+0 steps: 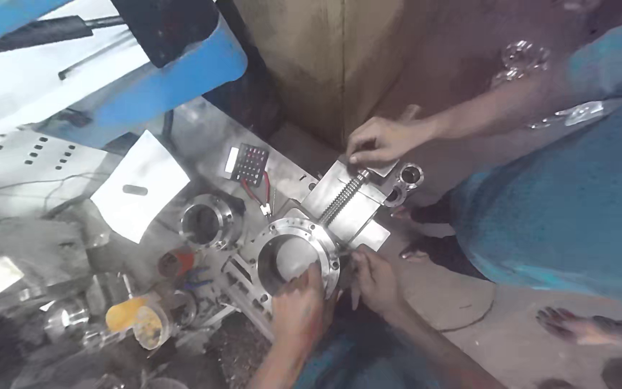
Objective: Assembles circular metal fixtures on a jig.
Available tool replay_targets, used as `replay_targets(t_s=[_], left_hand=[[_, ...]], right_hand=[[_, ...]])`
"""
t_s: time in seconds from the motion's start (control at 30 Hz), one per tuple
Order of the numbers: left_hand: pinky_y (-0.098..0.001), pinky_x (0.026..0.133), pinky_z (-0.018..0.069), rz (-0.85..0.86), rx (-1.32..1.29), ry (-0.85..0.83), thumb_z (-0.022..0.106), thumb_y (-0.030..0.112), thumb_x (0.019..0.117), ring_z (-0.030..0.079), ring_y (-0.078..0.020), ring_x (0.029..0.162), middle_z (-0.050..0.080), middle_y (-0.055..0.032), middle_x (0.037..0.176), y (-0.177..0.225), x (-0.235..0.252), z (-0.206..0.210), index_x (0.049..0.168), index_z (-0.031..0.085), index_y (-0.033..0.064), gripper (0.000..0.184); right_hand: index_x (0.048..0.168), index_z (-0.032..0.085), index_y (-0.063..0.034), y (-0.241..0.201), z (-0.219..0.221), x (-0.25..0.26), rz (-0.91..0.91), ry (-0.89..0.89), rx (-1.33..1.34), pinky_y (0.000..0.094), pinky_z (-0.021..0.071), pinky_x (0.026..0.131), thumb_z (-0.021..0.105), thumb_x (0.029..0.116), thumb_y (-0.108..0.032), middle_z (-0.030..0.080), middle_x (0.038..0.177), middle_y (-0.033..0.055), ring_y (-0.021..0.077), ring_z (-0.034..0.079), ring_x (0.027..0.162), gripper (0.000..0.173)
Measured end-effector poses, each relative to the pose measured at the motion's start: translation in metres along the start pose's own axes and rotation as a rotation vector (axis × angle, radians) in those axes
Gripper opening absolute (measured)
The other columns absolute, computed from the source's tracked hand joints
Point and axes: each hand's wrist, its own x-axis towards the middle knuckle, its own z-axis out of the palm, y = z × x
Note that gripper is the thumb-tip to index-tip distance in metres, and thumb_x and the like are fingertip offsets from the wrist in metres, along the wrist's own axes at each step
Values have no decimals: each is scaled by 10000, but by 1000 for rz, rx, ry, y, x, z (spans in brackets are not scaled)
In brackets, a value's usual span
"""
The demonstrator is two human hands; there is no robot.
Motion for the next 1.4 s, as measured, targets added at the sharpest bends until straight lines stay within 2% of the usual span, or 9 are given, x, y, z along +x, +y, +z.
replay_targets(t_s=[0.17,0.27,0.4,0.5,0.7,0.83,1.0,1.17,1.4], left_hand=[[-491,509,545,-29,-35,-19,647,191,957,703,-325,590,706,-115,708,1,0,-7,1059,724,69,177],[-524,580,556,-64,-119,-162,650,260,950,715,-344,675,715,-120,776,4,3,-17,1120,698,77,254],[-540,616,558,-84,-190,-239,627,256,969,720,-369,726,717,-145,811,-1,8,-21,1148,674,62,269],[-503,577,559,-54,-181,-157,654,233,933,712,-342,667,702,-125,747,-3,4,-12,1079,695,67,225],[-454,492,538,21,-144,15,655,136,885,676,-301,552,653,-93,638,-8,1,1,1010,715,54,161],[-455,483,543,36,-185,88,642,115,890,672,-302,544,652,-102,642,-9,0,6,990,717,48,141],[-457,502,558,18,-172,96,675,124,866,692,-285,582,694,-87,700,-10,0,7,1032,742,74,185],[-436,461,523,-9,-142,173,651,180,880,670,-266,539,667,-65,636,-7,0,13,948,744,99,140],[-486,535,555,-19,-173,-7,687,175,879,697,-313,595,678,-97,659,-6,-2,-3,1024,736,94,172]], right_hand=[[1108,666,-52,-72,-36,13,551,-281,177,269,494,520,389,1121,-264,550,688,-10,81,533,538,349],[1560,358,-73,-93,-56,0,530,-356,260,266,539,542,461,1079,-141,670,855,27,102,624,611,496],[1324,643,-48,-58,-63,-46,-94,-334,80,218,614,767,710,925,-242,718,1097,25,39,692,898,449],[1262,675,-86,-28,-68,-42,-525,-255,-149,260,574,950,615,1025,-336,725,1117,71,118,688,1051,350],[1281,656,-241,1,-76,-2,-996,-149,-493,340,526,908,554,1053,-401,632,979,55,216,633,948,297],[1103,623,-102,-22,-76,21,-1073,-96,-424,329,560,901,477,1091,-367,631,972,107,247,660,981,302],[809,680,-78,-61,-60,87,-589,-177,-238,281,541,593,389,1097,-351,616,735,18,102,610,651,492],[1034,579,-120,-45,-14,113,9,-230,83,336,377,385,375,1108,-374,436,582,25,164,409,414,335],[1111,659,-59,-14,-1,116,123,-53,-76,461,545,793,632,1002,-150,648,1078,118,236,638,901,145]])
